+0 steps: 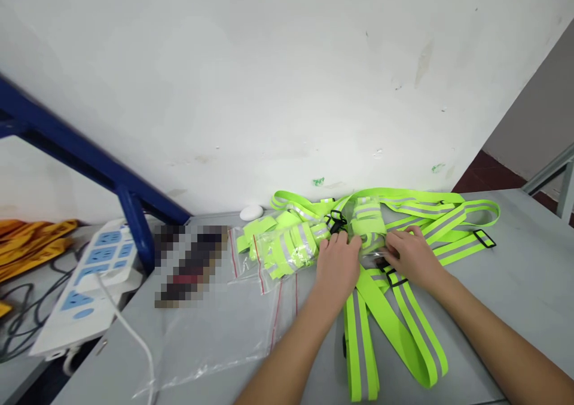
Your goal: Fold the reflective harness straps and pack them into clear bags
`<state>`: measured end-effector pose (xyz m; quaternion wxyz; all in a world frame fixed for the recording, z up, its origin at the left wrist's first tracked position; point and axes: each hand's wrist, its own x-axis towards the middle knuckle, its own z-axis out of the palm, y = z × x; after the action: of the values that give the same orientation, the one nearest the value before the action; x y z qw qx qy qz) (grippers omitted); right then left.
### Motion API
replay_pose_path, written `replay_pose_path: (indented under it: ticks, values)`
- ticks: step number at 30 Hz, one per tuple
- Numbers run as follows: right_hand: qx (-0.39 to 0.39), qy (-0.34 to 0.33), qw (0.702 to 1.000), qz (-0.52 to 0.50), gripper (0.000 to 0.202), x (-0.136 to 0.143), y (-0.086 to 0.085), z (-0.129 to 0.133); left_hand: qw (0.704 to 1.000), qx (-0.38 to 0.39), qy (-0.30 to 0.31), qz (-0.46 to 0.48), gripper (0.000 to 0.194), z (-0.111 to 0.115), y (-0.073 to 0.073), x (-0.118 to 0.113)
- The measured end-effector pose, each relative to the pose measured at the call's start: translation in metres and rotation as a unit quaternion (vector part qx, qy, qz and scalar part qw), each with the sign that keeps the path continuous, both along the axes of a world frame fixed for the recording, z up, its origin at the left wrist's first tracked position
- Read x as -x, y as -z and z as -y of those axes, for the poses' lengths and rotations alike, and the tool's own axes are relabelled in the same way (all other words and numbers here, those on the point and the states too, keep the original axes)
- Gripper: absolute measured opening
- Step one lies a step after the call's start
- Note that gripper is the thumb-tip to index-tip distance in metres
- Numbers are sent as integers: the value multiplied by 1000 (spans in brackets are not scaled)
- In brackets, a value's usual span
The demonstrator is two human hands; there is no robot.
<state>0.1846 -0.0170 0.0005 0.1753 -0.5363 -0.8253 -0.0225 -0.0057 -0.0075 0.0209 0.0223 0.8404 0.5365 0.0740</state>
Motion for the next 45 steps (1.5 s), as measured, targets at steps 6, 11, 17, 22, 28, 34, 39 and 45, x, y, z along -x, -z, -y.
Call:
replay_pose_path:
  ticks: [6,11,17,22,28,34,39,45]
  values:
    - [28,-65,997,-38,10,-10,-15,5,955,137,-94,245,25,1,-6,2]
    - [-37,-113,989,-82,21,-7,-23,11,757,252,-147,584,17,-1,-7,-2]
    - [-182,-132,969,-104,17,-8,-15,6,638,311,-142,690,25,4,-26,-3]
    - [-216,-135,946,-198,19,-4,-14,8,753,150,-79,636,30,9,-23,2]
    - [-225,-128,935,-241,13,3,-16,14,861,89,3,501,49,2,-22,10]
    - [-221,-153,939,-213,11,8,-18,16,867,145,22,477,20,-12,-16,17]
    - [-228,-146,934,-232,15,9,-18,16,914,72,36,396,14,-9,-12,15]
    - [-228,-91,926,-286,16,2,-19,20,916,-51,135,375,24,6,-27,12]
